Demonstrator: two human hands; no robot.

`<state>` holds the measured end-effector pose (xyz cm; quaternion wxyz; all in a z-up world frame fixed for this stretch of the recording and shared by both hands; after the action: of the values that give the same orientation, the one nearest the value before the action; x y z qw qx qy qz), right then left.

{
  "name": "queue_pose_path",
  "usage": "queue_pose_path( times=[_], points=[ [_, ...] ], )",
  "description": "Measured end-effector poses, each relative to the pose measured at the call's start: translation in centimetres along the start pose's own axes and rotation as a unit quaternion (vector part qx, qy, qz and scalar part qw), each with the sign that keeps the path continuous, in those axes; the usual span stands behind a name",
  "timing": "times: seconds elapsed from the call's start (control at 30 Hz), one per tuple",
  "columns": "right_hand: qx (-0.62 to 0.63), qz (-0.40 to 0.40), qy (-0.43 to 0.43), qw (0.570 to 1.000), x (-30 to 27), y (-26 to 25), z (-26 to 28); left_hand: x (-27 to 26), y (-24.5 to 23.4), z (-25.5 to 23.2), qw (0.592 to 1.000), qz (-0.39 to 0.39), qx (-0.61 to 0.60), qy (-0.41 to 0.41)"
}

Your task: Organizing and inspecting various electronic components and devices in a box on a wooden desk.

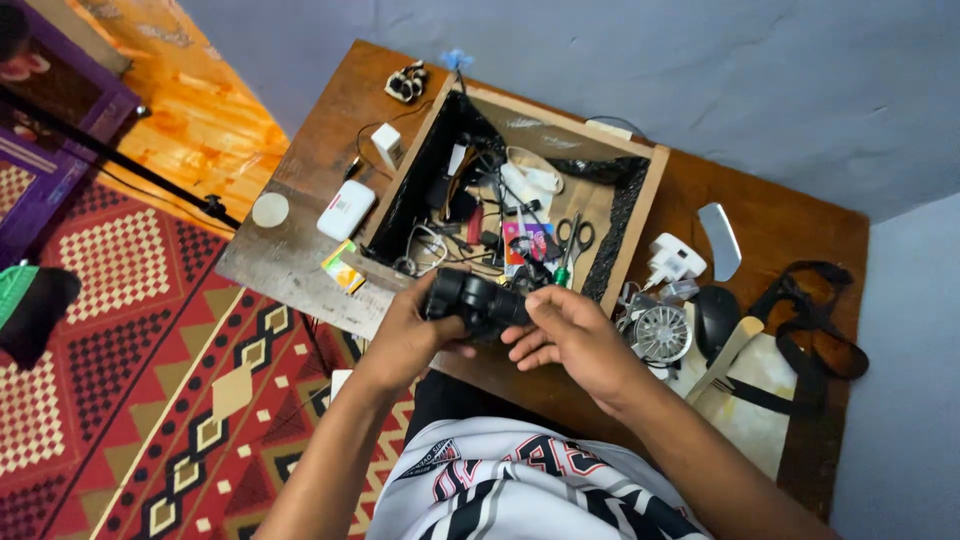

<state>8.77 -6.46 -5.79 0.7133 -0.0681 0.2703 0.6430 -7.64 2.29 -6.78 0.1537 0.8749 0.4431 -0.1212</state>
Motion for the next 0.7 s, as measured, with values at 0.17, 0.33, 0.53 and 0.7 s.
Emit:
queue_pose_path(
  times=[0.17,0.33,0.53,0.7],
  points=[
    [-0.025,0.017,0.045,0.999,0.4,0.8,-2.0,-1.3,-1.3,5.1,0.985,-0.019,-0.149,-0.084],
    [-0.065,0.047,0.034,0.996,2.9,0.8,-1.7,-1.4,-1.9,5.8,0.968,-0.028,-0.231,-0.090],
    [-0.319,-0.062,-0.021,0.945,9.0,-3.0,0.2,-0.8,-3.3,5.3,0.962,-0.027,-0.266,-0.050],
    [-0.501,-0.142,-0.055,0.852,13.4,-4.0,0.5,-0.3,-3.5,3.6,0.959,-0.026,-0.280,-0.030]
  ],
)
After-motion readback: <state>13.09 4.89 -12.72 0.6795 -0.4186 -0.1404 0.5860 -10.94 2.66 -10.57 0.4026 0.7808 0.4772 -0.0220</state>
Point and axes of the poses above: each hand's wrist, its own x-axis towards the middle knuckle, its own y-axis out of the palm, z = x × y, the point moved 8 cm from there along x, towards the middle knuckle, and after that the axes turned 2 degrees about x, right-handed, at the moved point
